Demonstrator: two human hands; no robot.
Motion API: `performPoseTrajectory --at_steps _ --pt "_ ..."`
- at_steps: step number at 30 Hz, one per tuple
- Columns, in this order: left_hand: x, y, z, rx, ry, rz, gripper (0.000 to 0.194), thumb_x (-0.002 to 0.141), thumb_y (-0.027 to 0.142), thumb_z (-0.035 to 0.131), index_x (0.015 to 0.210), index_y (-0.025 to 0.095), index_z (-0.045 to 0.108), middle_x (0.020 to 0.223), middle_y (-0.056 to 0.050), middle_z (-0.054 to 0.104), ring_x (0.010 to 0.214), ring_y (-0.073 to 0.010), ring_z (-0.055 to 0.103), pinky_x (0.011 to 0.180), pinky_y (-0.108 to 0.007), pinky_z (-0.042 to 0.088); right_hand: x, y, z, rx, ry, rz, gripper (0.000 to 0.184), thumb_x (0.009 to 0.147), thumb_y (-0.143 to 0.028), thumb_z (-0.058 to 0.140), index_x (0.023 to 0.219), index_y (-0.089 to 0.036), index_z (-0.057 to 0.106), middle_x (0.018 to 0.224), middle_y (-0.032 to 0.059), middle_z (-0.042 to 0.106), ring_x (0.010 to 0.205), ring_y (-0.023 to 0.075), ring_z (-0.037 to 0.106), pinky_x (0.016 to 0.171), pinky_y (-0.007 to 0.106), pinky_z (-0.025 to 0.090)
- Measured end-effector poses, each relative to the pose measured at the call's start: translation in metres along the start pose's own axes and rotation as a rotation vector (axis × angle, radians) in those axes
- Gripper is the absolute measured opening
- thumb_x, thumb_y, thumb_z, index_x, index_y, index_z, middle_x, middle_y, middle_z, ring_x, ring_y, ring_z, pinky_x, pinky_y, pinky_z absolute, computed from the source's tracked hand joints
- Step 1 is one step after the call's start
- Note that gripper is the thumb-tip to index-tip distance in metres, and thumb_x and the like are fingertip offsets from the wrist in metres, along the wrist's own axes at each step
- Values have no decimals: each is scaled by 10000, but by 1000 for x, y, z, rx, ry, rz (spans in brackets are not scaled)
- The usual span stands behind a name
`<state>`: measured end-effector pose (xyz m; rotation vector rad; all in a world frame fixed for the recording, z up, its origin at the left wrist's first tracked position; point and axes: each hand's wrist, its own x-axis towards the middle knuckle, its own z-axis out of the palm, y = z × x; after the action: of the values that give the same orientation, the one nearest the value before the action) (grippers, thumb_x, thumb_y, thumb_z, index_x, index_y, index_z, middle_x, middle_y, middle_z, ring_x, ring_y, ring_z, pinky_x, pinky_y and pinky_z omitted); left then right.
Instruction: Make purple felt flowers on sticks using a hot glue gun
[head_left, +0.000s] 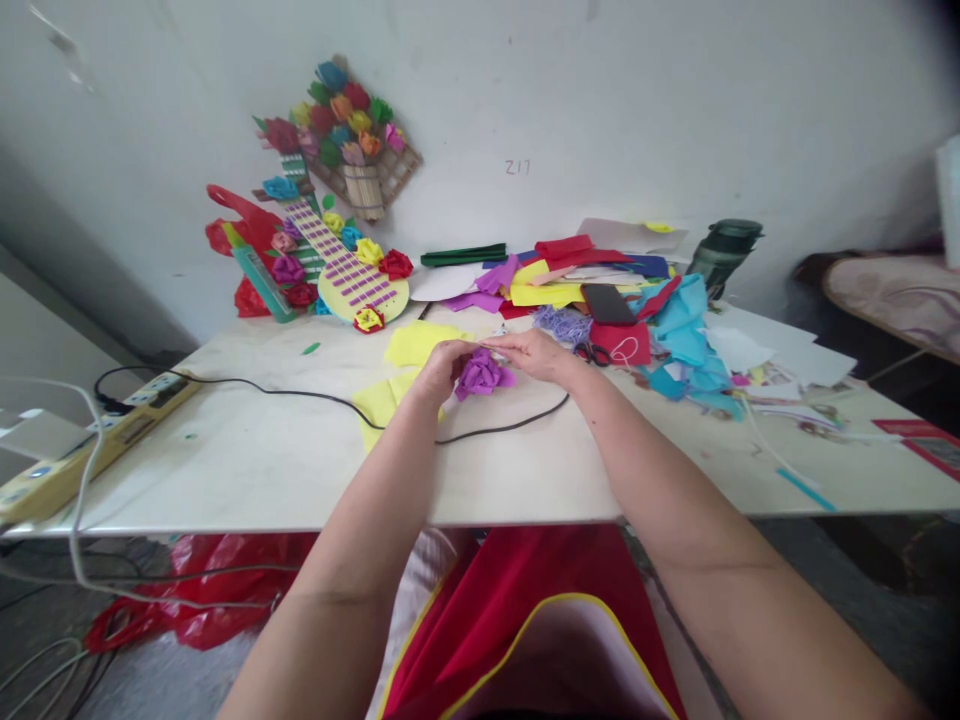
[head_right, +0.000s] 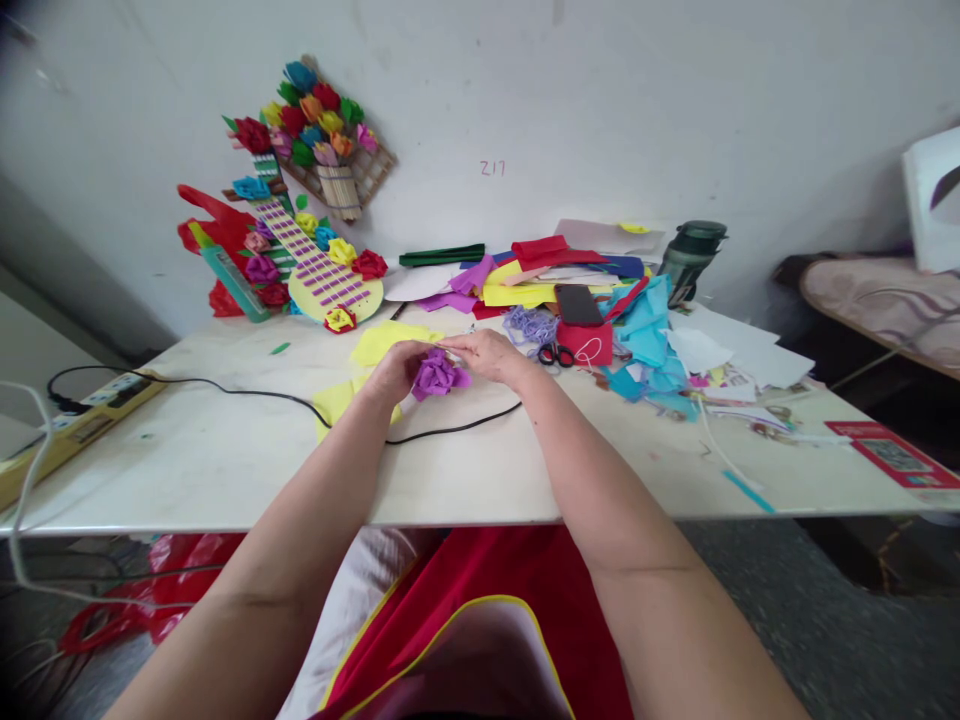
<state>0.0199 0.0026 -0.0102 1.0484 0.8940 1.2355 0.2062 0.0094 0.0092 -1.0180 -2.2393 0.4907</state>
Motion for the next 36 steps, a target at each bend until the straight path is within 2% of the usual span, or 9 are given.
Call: performPoseTrajectory --at_steps 6,16,21,24,29,33,36 --pt "2 -2 -1 -27 24 -4 174 580 239 697 546 144 554 478 30 468 436 -80 392 473 -264 288 -1 -4 -1 -193 -14 -11 361 898 -189 544 1203 -310 692 1211 2 690 1121 226 667 982 355 517" --pt "-3 1 0 84 -48 40 272 541 306 728 490 157 506 443 45 426 405 -64 354 445 -256 221 -3 -10 -3 -377 -5 3 350 907 -241 555 1208 -365 683 1151 -8 722 1023 235 706 874 336 542" --pt "-1 -2 -3 117 -77 63 280 559 321 727 492 158 510 451 40 426 411 -65 355 451 -256 236 -3 -10 -3 -274 -21 17 347 906 -243 543 1202 -351 687 1177 -18 717 1060 201 688 904 308 522" --pt "-1 -2 -4 152 -108 86 287 575 335 729 504 156 517 461 41 417 414 -62 341 453 -257 229 -3 -9 -2 -164 -10 30 323 900 -246 546 1173 -297 711 1171 7 725 1064 190 680 899 293 509" --pt "-3 0 -4 213 -203 123 299 612 361 735 542 144 542 509 32 440 445 -63 351 464 -252 226 -1 -10 3 -100 38 48 291 900 -294 552 1075 -197 762 983 47 772 877 176 690 751 258 481" --pt "-2 1 -5 235 -240 126 280 638 371 734 593 136 590 539 25 473 460 -67 366 471 -251 237 -1 -10 3 -136 66 63 247 876 -292 581 938 -180 793 798 41 756 743 161 652 658 247 430" --pt "-4 3 -4 243 -250 124 292 641 380 740 588 136 586 530 28 462 460 -66 360 470 -251 227 0 -10 3 -164 92 43 219 856 -284 598 870 -192 796 787 44 753 745 168 650 660 252 429"
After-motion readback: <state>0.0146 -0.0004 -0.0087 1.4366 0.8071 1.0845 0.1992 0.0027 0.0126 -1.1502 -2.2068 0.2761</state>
